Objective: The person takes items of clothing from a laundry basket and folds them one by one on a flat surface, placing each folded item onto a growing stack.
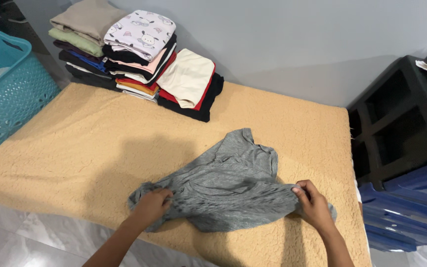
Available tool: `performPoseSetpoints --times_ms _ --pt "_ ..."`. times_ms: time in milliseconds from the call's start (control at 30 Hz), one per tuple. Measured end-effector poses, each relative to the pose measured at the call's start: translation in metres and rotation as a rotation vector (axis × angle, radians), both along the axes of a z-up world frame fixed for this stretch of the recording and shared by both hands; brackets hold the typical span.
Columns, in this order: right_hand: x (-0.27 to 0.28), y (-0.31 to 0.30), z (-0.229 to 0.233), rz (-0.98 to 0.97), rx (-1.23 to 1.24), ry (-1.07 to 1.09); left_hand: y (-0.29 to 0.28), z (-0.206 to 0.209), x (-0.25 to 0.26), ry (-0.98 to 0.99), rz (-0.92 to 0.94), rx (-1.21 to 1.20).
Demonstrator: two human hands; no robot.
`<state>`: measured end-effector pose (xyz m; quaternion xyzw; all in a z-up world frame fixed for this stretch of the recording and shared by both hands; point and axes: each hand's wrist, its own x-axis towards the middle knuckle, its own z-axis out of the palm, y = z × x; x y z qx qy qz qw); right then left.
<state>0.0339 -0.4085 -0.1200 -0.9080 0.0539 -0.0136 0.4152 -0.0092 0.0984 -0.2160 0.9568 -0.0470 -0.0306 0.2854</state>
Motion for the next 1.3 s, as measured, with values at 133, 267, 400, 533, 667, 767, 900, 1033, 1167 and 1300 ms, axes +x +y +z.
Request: performPoseSetpoints --times_ms 133,267,400,533,667,767,900,1033,1167,1300 --pt "0.012 -0.012 0.012 0.073 0.139 -0.208 0.014 0.009 0.01 -0.122 -0.032 0.419" --pt "0.034 -0.026 0.034 -0.014 0.337 -0.212 0.037 0.057 0.041 -0.364 0.076 0.18" --pt "0.058 -0.021 0.091 0.058 0.495 -0.378 0.046 0.13 0.098 -0.413 0.315 -0.125" --pt "0.073 -0.012 0.168 0.064 0.568 -0.501 0.048 0.246 0.132 -0.707 0.343 -0.252" --pt "0.048 -0.027 0.226 0.29 0.327 -0.429 0.051 0.331 0.105 -0.83 0.14 -0.319" --pt "0.041 -0.029 0.206 0.366 -0.12 -0.175 0.055 0.321 0.093 -0.313 -0.045 -0.314" --pt "0.031 -0.037 0.135 0.02 -0.581 0.299 0.058 0.238 0.097 0.106 -0.1 0.269" --pt "0.01 -0.026 0.091 -0.198 -0.719 0.142 0.054 0.177 0.093 -0.101 0.117 0.489" --pt "-0.006 -0.029 0.081 -0.343 -0.663 0.118 0.041 0.179 0.097 -0.039 0.401 0.315" --pt "0.001 -0.035 0.079 -0.45 0.483 0.495 0.022 0.204 0.104 0.341 0.431 -0.652"
